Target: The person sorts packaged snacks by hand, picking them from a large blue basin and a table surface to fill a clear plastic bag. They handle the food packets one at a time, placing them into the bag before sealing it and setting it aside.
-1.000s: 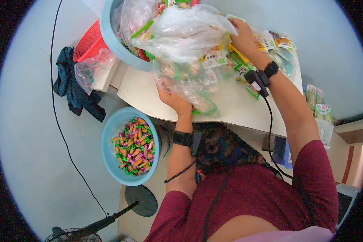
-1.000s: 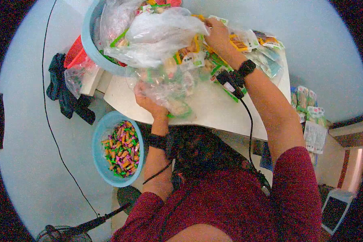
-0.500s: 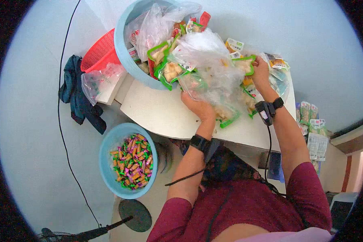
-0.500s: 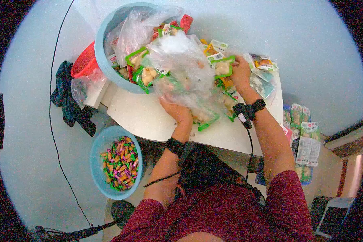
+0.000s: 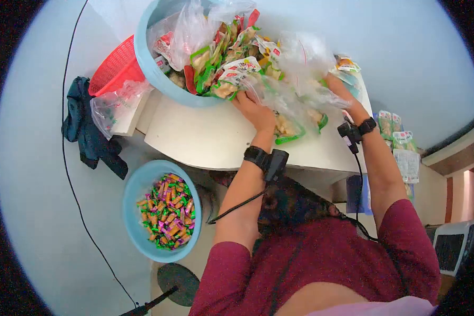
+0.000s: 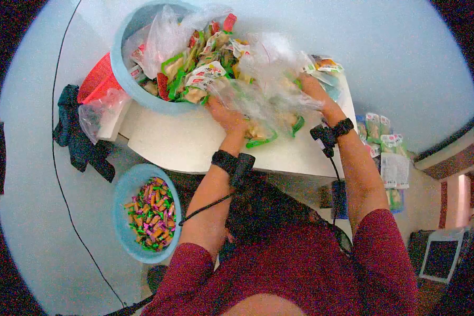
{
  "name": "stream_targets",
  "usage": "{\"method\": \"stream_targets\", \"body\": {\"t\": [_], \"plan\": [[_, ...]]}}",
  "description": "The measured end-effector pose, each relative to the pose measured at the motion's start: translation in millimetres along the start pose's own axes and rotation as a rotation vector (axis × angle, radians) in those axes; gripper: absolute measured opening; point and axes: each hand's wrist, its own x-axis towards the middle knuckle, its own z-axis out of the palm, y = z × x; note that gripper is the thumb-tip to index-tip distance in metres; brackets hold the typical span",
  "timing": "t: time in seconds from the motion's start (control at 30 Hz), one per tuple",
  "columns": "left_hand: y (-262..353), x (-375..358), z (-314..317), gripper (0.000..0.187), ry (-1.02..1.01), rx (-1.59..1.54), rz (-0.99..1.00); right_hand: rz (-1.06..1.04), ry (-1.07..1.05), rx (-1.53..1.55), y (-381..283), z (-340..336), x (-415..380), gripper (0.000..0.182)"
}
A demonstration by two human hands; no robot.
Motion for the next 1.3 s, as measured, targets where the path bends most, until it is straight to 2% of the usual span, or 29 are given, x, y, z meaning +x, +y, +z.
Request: {"method": "stream_targets", "body": {"t": [0.03,0.13,0.23,0.37,0.43,0.53,0.57,0.67,0.7,0.8,0.87,0.97,1.03,1.07,1.13,1.2,1.27,1.3], "plan": [[3,1,-5,0.026,-0.056,0.063,0.005,0.014,-0.086,0.063,-11,-14,-6,0.048],[-5,7,-15,0.018,-0.135,0.135,0.075,0.057,0.012,0.236,-65,-38,-25,0.056],[-12,17,-25,0.012,-0.195,0.190,0.128,-0.050,-0.121,0.084,-76,-52,-43,0.073],[-4,18,-41,0.018,-0.271,0.336,0.101,-0.140,0.151,-0.030,-110,-34,-41,0.085],[-5,18,-49,0.021,-0.348,0.410,0.108,-0.151,0.291,-0.050,-130,-31,-36,0.082],[17,21,-69,0.037,-0.477,0.528,0.099,-0.265,0.239,-0.221,-152,-22,-36,0.083],[25,22,-74,0.043,-0.524,0.568,0.093,-0.358,0.216,-0.270,-156,-15,-37,0.073],[28,23,-74,0.037,-0.551,0.673,0.066,-0.332,0.052,-0.258,-169,-4,-47,0.054],[28,23,-75,0.036,-0.571,0.692,0.081,-0.344,0.138,-0.170,-172,1,-46,0.045],[30,24,-78,0.033,-0.641,0.777,0.095,-0.456,0.108,-0.407,-153,5,-45,0.040],[39,29,-84,0.030,-0.700,0.878,0.053,-0.340,0.275,-0.143,-128,18,-44,0.034],[33,39,-96,0.027,-0.703,0.888,0.067,-0.255,0.289,0.008,-84,-3,-44,0.032],[34,45,-109,0.026,-0.759,0.868,0.057,-0.096,0.320,0.040,-80,-11,-46,0.035],[35,47,-115,0.026,-0.787,0.856,0.055,0.053,0.385,0.063,-81,-11,-48,0.036],[25,51,-126,0.026,-0.741,0.743,0.109,0.200,0.534,0.161,-79,-10,-47,0.035],[23,50,-131,0.024,-0.685,0.640,0.131,0.198,0.702,0.316,-65,-13,-40,0.029],[29,48,-134,0.022,-0.615,0.546,0.120,0.215,0.776,0.319,-52,-15,-34,0.026],[27,48,-134,0.021,-0.577,0.402,-0.012,0.222,0.813,0.319,-50,-18,-29,0.025]]}}
